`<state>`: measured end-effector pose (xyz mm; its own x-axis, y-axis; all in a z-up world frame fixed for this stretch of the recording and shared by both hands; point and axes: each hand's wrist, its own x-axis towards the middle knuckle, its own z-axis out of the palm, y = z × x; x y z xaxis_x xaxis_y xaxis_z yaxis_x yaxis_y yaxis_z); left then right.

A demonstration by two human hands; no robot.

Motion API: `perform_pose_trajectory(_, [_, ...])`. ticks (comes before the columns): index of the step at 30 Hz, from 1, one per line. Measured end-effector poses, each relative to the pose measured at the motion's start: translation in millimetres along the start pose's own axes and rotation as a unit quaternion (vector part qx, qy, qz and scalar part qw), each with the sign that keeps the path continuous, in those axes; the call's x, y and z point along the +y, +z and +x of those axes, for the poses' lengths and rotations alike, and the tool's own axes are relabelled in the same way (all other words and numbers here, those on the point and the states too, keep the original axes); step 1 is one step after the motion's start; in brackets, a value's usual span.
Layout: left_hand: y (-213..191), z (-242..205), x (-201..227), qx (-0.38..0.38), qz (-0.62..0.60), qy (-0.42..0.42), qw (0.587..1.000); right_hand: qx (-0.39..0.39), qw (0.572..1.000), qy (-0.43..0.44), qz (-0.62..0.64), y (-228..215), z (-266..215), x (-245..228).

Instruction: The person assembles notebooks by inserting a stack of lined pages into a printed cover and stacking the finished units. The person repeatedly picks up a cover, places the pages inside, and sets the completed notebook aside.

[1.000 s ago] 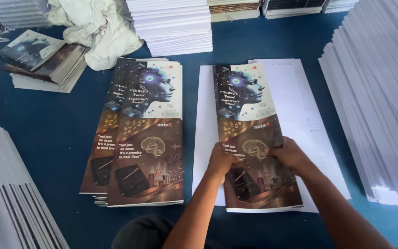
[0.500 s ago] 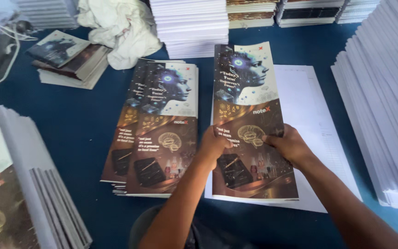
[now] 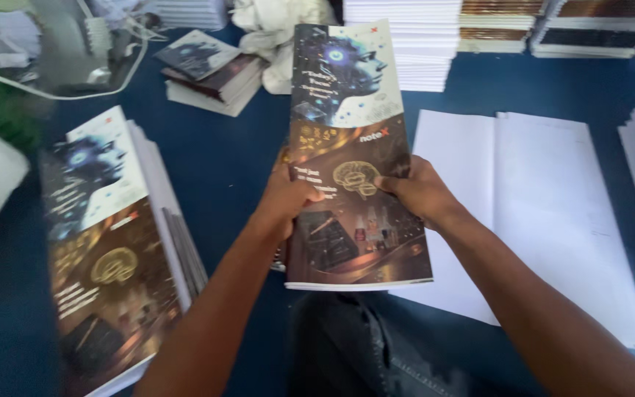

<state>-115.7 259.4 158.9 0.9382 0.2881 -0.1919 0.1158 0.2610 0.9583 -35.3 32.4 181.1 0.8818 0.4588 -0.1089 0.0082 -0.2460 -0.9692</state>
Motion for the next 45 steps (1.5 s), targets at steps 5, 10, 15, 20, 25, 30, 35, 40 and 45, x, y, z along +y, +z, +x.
perform_pose_trajectory(5, [-78.9,-32.1,30.8,0.064,0.023,0.002,0.998,-0.042,0.998,-0.052,-0.004,76.8,21.6,-23.8])
perform_pose_trajectory(10, [-148.2,-68.5,52.3,0.130,0.051,0.005,0.990,-0.102,0.986,-0.126,-0.030,146.6,30.7,-45.9])
perform_pose_trajectory(15, [-200.3,-106.7,63.1,0.174,0.023,0.022,0.984,-0.162,0.980,-0.117,0.019,208.0,25.7,-65.2])
perform_pose_trajectory(20, [-242.3,-141.7,67.8,0.218,0.037,0.017,0.975,-0.203,0.973,-0.104,0.021,261.4,20.0,-78.5])
perform_pose_trajectory(25, [-280.6,-170.9,62.2,0.257,0.011,0.041,0.965,-0.240,0.966,-0.038,0.094,316.6,17.2,-77.0])
perform_pose_trajectory(30, [-311.7,-191.3,55.9,0.284,0.013,0.021,0.959,-0.286,0.953,-0.021,0.095,350.6,15.6,-60.3])
perform_pose_trajectory(35, [-330.0,-194.6,37.7,0.341,0.011,-0.040,0.939,-0.301,0.950,-0.042,0.072,371.0,14.2,-35.3])
perform_pose_trajectory(40, [-345.0,-190.5,-2.3,0.322,0.012,-0.039,0.946,-0.298,0.955,-0.010,-0.009,377.7,6.3,-2.6])
perform_pose_trajectory(45, [-352.3,-183.0,-16.8,0.322,0.032,-0.043,0.945,-0.280,0.959,-0.025,-0.029,380.1,1.3,14.4])
